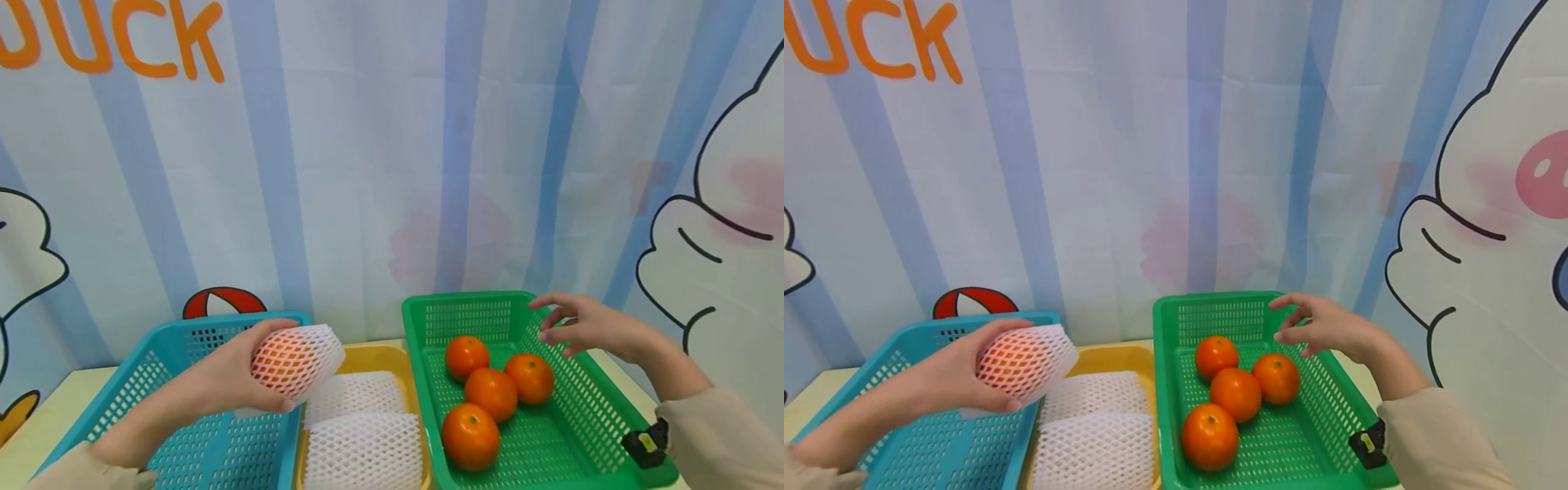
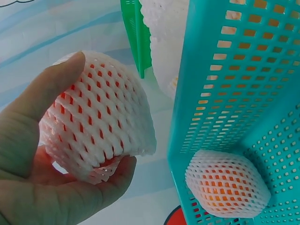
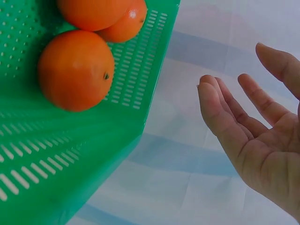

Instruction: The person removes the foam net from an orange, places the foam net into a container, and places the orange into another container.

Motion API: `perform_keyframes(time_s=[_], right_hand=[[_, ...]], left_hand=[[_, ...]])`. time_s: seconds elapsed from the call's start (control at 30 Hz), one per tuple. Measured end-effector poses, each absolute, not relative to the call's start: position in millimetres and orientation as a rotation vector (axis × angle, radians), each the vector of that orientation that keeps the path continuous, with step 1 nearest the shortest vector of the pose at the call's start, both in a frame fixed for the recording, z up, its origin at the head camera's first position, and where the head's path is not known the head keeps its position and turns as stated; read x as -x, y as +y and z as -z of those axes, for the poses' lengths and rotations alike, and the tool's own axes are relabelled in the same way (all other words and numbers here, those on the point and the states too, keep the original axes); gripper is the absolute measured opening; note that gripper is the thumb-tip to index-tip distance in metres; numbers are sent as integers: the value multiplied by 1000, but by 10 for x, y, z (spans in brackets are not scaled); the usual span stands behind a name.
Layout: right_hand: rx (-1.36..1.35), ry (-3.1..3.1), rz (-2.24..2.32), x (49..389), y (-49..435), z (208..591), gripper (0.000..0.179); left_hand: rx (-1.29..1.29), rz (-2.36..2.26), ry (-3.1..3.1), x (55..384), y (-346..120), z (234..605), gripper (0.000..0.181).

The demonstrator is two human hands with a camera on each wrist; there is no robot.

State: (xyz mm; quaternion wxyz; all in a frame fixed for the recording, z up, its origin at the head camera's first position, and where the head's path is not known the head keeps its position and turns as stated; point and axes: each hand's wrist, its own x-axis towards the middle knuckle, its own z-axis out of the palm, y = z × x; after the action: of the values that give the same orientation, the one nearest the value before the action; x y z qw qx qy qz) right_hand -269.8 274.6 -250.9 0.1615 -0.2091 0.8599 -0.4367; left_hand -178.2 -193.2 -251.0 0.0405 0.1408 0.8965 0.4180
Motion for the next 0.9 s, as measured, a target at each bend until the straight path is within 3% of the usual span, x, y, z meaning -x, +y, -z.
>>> perform_keyframes(time_s=[0.6,0.9], right_hand=[[678,2454,1228,2674,2455,2451,58],[690,2411,1253,2686,2300,2463,57]], left_hand=[[-529,-1349,2669,1802,-1737,2494,87],[-520,-1105,2887,1825,-1619,2526,89]])
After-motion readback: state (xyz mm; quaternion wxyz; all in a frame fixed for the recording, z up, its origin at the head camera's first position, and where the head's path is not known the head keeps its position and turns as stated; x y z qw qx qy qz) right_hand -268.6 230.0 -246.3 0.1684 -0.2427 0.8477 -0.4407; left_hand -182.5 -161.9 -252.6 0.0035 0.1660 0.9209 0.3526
